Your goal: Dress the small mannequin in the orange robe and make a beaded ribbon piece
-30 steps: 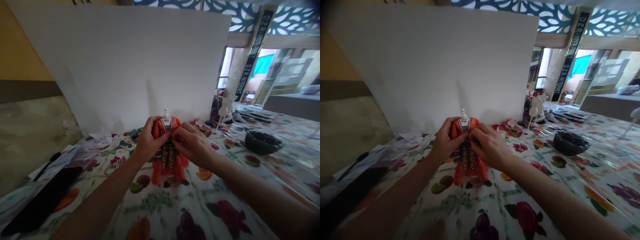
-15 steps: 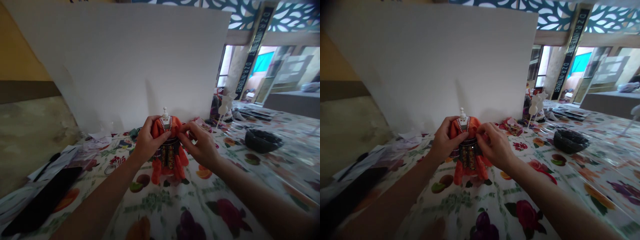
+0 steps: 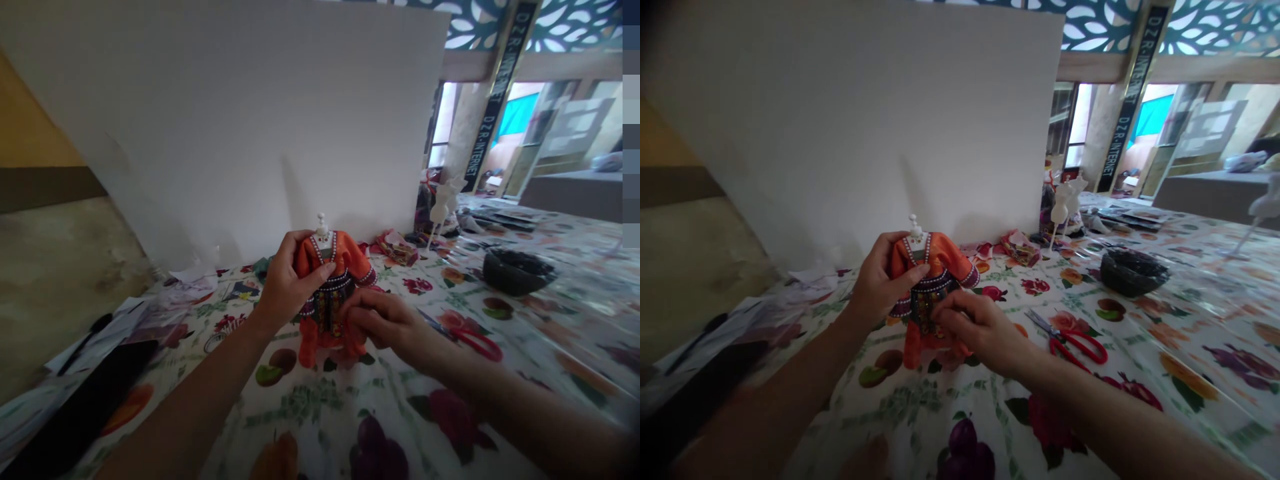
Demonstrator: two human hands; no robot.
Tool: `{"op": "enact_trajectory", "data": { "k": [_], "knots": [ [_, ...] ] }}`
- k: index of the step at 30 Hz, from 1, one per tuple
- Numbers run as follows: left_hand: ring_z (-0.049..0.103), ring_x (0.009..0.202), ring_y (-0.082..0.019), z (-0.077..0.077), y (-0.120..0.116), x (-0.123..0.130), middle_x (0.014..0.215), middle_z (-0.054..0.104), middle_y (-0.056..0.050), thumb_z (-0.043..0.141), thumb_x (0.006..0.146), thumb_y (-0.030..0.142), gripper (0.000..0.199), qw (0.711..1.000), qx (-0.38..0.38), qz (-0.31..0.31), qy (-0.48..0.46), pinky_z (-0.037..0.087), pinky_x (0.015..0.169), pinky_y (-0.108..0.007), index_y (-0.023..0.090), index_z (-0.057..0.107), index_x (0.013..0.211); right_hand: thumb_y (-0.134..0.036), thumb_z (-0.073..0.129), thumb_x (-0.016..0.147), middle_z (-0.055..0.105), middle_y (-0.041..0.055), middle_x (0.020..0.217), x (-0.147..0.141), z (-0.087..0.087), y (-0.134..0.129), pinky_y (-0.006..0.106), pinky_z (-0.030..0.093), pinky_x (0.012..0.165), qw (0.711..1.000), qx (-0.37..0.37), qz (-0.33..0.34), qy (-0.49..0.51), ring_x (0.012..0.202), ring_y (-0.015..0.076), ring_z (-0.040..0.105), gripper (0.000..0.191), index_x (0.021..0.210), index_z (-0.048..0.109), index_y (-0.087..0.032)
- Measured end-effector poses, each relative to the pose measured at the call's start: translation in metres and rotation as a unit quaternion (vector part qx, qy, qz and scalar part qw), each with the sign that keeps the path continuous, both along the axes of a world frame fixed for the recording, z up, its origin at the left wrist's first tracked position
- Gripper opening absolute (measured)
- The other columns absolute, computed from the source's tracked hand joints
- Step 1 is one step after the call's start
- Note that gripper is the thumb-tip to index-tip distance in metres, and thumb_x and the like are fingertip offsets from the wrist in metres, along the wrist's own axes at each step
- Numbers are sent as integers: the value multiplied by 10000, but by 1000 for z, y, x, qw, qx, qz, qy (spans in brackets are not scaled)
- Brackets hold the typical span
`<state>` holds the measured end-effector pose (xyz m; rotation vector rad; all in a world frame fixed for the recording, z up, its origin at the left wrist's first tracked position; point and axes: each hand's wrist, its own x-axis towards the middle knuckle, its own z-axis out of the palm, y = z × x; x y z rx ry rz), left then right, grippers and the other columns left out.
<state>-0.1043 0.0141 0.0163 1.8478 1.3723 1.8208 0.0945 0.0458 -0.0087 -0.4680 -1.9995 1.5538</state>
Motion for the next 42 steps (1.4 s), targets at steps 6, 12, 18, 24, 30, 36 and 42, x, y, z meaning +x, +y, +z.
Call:
{"op": "enact_trajectory", "data": {
  "k": [6,12,18,24,30,36,42],
  "knots": [
    [611,858,-135,4,-3,6,979,639,0,775,758,251,469,1000,-4,4,28,520,827,-267,200,547,1164,-372,606,895,586,-18,636,-3,-7,-4,232,217,440,987,-154,-1,51,457,59,330,260,1029,672,-159],
    [614,818,-129,10,-12,14,930,659,11,754,792,256,414,997,-34,-4,66,514,795,-255,202,573,1160,-320,634,895,489,-53,614,2,-2,1,222,211,452,982,-167,-15,89,485,52,329,260,1102,697,-176],
    [596,785,-125,12,-22,19,896,648,19,754,786,255,389,997,-36,6,74,502,761,-249,199,578,1128,-306,627,914,450,-57,611,8,-6,-3,221,200,451,983,-155,-19,98,493,50,329,239,1112,708,-199],
    [574,755,-117,9,-34,24,883,629,27,753,794,257,383,997,-36,2,74,499,741,-241,215,562,1124,-294,637,895,456,-63,577,11,-9,-12,227,188,437,976,-183,-32,109,455,43,327,228,1080,713,-185],
    [610,789,-130,11,-35,21,914,645,15,754,804,272,411,996,-57,-35,66,515,745,-244,219,548,1156,-304,640,902,472,-60,601,13,-8,-15,227,205,446,975,-191,-14,114,465,43,343,260,1131,699,-197],
    [650,898,-161,15,-31,12,1022,667,-5,797,766,275,585,988,-92,-71,99,530,806,-261,245,490,1264,-328,664,888,557,-25,693,11,-6,-10,219,287,487,974,-198,-17,108,534,61,426,273,1129,689,-203],
    [658,947,-186,13,-29,8,1053,663,-22,773,772,245,606,986,-78,-25,143,526,869,-303,240,465,1293,-327,652,895,569,-24,693,8,-8,-7,218,329,496,975,-192,-9,111,538,72,447,239,1108,688,-225]
  ]
}}
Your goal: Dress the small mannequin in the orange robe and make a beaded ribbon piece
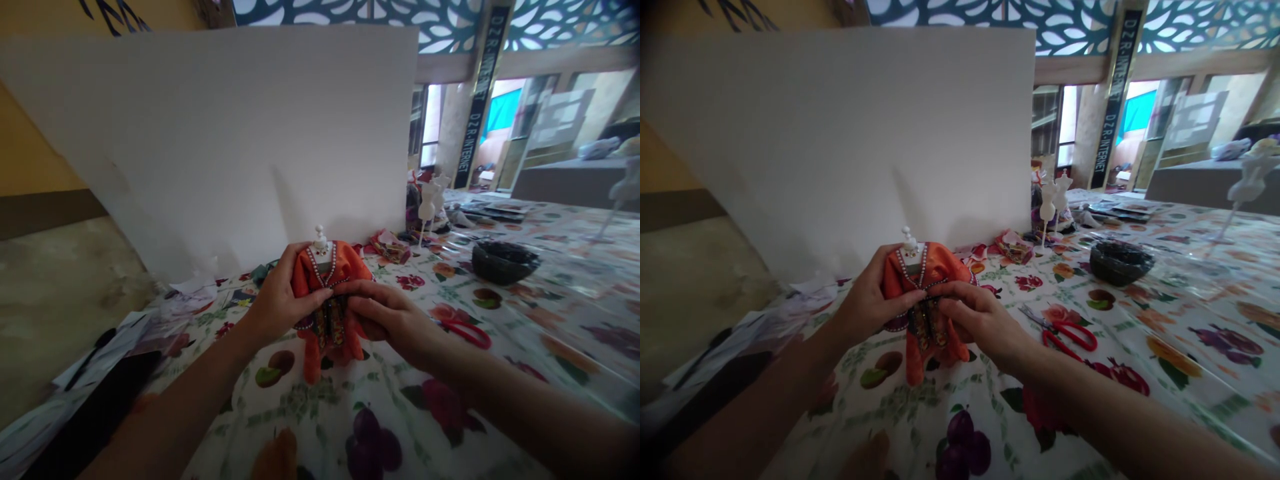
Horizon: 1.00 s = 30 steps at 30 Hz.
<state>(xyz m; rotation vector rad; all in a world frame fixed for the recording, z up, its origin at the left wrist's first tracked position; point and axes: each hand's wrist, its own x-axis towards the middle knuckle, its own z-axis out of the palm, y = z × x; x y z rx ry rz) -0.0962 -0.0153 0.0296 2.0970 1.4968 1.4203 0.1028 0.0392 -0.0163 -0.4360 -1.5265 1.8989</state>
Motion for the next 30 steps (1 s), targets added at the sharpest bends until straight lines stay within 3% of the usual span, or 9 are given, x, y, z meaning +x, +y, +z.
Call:
{"op": "enact_trajectory", "data": {
  "k": [3,7,13,22,30],
  "knots": [
    [658,912,-178,-3,1,2,1022,659,-15,758,780,234,557,1000,14,21,-1,524,873,-309,229,481,1263,-321,638,902,528,-35,671,-1,2,0,223,317,494,1000,29,-6,-4,527,69,410,247,1118,688,-210],
    [655,903,-171,-8,4,5,1014,655,-17,743,787,215,521,998,30,15,-47,523,860,-294,224,492,1243,-302,594,924,573,-12,743,1,6,-2,245,372,565,994,98,-33,-29,610,91,472,277,1171,659,-194],
    [643,868,-159,-11,7,6,992,650,-26,733,781,196,509,996,31,10,-83,529,840,-289,201,488,1227,-293,546,954,549,-20,752,7,-3,-4,265,373,582,976,192,-93,-40,652,112,478,326,1265,608,-220],
    [659,878,-163,-13,10,4,997,656,-20,738,780,201,511,997,41,21,-69,538,848,-298,221,497,1230,-278,531,958,595,1,838,-2,-8,-7,271,449,603,974,206,-85,-49,674,123,522,483,1432,468,-206],
    [648,854,-164,-15,7,3,1002,655,-22,747,777,212,527,997,49,36,-42,529,827,-294,231,499,1241,-278,533,956,591,1,857,-4,-9,-4,284,454,636,968,229,-91,-54,694,129,524,486,1428,453,-196]
  ]
}}
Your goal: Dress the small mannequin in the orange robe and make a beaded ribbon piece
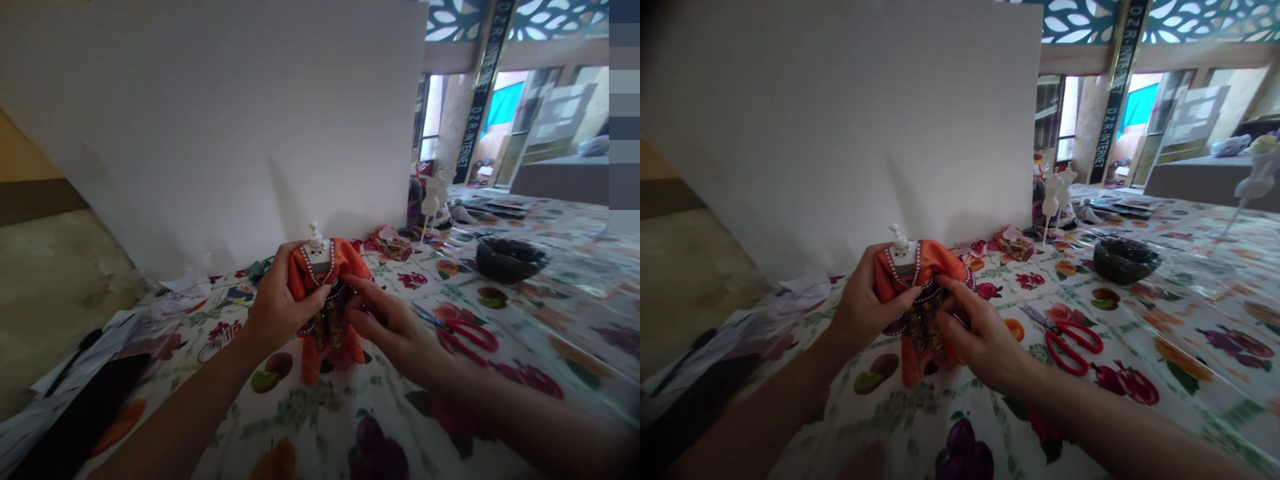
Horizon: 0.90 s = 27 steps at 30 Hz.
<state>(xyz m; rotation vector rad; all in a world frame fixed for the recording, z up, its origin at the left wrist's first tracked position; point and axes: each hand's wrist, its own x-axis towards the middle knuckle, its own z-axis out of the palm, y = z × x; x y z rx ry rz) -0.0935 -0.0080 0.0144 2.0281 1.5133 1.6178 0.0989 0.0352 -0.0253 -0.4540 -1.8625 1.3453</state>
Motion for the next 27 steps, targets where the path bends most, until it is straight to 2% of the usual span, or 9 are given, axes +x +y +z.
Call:
{"op": "enact_trajectory", "data": {
  "k": [5,10,15,20,25,27],
  "knots": [
    [646,842,-163,2,-1,1,984,657,-18,749,777,226,513,1000,-3,8,19,531,808,-287,226,493,1221,-244,526,962,580,-7,847,0,4,5,284,435,648,999,37,-7,1,713,132,520,404,1364,492,-216],
    [650,834,-163,3,-3,1,975,658,-12,755,768,224,526,999,-3,21,29,542,795,-288,238,496,1226,-216,516,955,561,-13,808,-1,9,7,276,404,596,998,54,-10,-13,667,133,486,324,1278,532,-228],
    [669,884,-164,2,-3,-2,999,658,-14,736,787,211,499,1000,-7,-11,-16,560,841,-297,236,501,1226,-241,520,963,575,-5,820,4,10,7,274,391,583,998,53,-8,-17,662,130,484,346,1309,529,-232],
    [678,861,-151,1,-7,-4,977,665,-7,731,781,188,486,999,-10,-8,-49,571,815,-274,233,493,1202,-289,511,975,585,-9,763,18,12,10,273,362,547,996,68,-58,-6,605,120,469,252,1192,632,-245],
    [675,795,-145,0,-17,0,925,666,6,736,759,197,502,998,-14,18,-56,581,756,-266,234,486,1192,-314,554,961,621,1,808,28,24,22,277,372,575,985,109,-132,12,642,129,483,174,1070,675,-254],
    [674,781,-147,0,-20,1,916,666,8,739,746,195,505,998,-13,37,-52,585,741,-269,234,487,1182,-341,560,957,643,15,886,26,28,28,281,394,592,986,96,-133,-1,672,133,508,192,1089,666,-250]
  ]
}}
